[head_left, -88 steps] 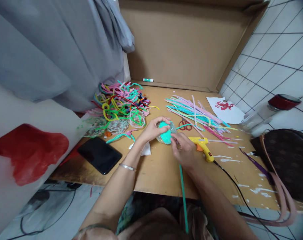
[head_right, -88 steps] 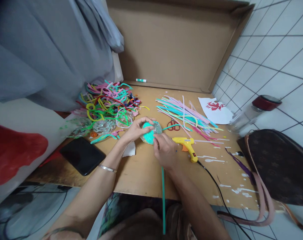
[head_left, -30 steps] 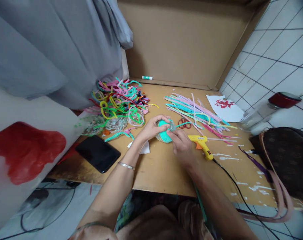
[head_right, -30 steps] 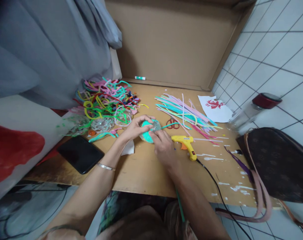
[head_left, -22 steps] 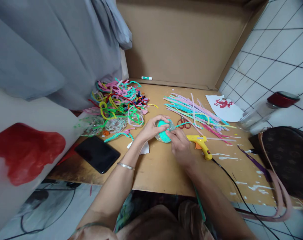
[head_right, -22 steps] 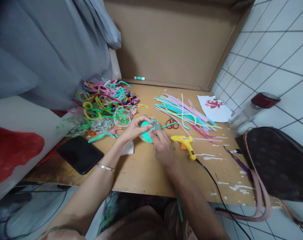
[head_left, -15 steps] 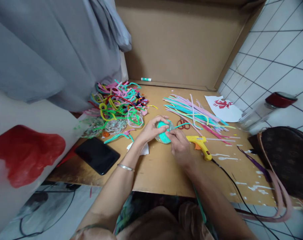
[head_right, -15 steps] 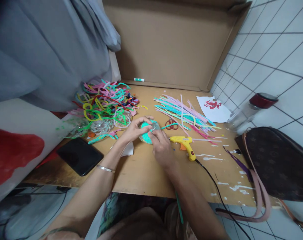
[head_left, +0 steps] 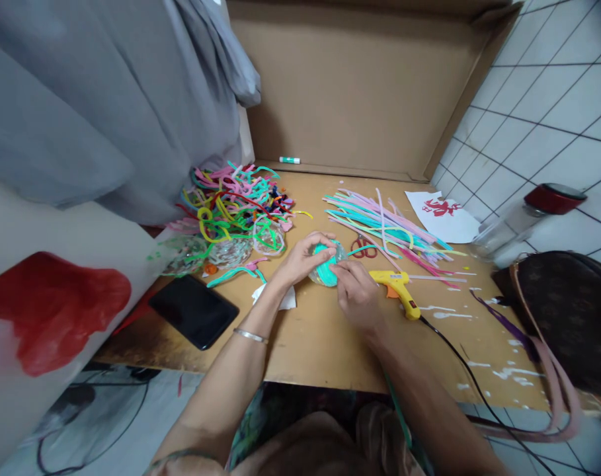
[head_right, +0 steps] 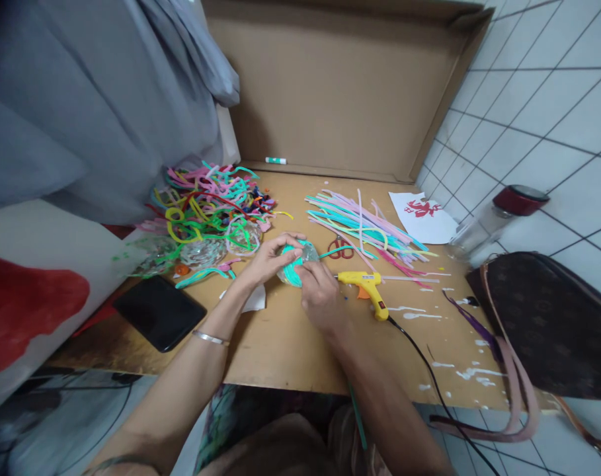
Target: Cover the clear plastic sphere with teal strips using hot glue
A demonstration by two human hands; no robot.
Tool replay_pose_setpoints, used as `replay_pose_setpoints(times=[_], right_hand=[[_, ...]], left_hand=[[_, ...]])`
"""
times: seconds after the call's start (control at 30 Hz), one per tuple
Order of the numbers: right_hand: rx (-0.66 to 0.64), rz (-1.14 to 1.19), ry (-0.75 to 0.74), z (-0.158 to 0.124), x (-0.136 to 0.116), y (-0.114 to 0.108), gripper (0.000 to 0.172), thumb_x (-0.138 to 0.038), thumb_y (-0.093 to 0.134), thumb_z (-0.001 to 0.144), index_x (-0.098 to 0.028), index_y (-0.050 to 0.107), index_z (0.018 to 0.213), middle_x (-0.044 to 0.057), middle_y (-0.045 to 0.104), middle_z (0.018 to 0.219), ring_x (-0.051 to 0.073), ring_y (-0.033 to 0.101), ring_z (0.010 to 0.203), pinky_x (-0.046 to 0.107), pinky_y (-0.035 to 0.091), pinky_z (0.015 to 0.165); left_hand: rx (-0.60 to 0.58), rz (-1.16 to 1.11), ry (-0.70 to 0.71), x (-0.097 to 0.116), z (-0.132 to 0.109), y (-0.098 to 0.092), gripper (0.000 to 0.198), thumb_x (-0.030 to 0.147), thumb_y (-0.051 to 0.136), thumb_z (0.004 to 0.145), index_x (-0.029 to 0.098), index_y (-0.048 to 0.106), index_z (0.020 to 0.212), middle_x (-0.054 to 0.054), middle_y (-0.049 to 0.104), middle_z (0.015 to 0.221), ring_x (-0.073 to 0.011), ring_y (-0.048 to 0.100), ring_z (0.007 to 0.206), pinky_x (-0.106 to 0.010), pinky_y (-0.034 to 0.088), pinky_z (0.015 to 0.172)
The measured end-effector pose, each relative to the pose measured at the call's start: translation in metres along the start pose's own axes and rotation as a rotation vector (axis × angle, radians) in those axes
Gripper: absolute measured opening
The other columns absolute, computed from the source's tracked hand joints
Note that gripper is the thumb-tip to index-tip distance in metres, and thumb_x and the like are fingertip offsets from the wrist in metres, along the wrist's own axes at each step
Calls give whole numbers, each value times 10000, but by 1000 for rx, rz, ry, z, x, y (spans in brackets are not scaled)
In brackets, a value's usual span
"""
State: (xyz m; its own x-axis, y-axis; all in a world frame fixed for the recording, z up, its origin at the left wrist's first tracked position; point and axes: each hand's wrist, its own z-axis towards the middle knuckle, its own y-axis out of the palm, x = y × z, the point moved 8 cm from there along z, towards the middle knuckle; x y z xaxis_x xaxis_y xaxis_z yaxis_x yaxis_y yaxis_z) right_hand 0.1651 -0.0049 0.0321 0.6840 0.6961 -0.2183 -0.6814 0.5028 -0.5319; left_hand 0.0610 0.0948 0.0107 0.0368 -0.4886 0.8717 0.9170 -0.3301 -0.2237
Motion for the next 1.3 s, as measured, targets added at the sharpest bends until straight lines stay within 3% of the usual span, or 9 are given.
replay_pose_setpoints(times=[0.2,0.43,0.77,1.3], right_hand=[[-7,-2,5,-2,3,2,347,-50,389,867,-199,611,1087,94,613,928,184,589,881,333,543,763],[1,12,31,-1,5,-1,333,-52,396,868,-192,625,1064,94,608,916,184,588,878,321,531,765],[-15,16,55,-1,8,1,355,-81,379,885,-221,620,1104,89,605,920,187,585,874,325,525,755],[16,22,84,1,11,-3,317,-88,378,883,-214,631,1027,83,615,903,184,594,856,318,522,745]], left_hand=[[-54,52,-22,7,-2,-1,294,375,478,895,165,675,955,-112,591,1237,-234,525,1193,-390,391,1029],[-126,212,36,15,-6,2,318,281,554,786,178,638,1075,-119,487,1366,-279,458,1273,-455,364,1061],[-93,361,202,35,-8,3,276,328,560,835,173,664,1038,-113,642,1159,-239,575,1112,-421,416,1005],[-97,377,235,37,-12,8,243,298,512,893,158,682,995,-126,626,1198,-201,596,1099,-351,456,977]])
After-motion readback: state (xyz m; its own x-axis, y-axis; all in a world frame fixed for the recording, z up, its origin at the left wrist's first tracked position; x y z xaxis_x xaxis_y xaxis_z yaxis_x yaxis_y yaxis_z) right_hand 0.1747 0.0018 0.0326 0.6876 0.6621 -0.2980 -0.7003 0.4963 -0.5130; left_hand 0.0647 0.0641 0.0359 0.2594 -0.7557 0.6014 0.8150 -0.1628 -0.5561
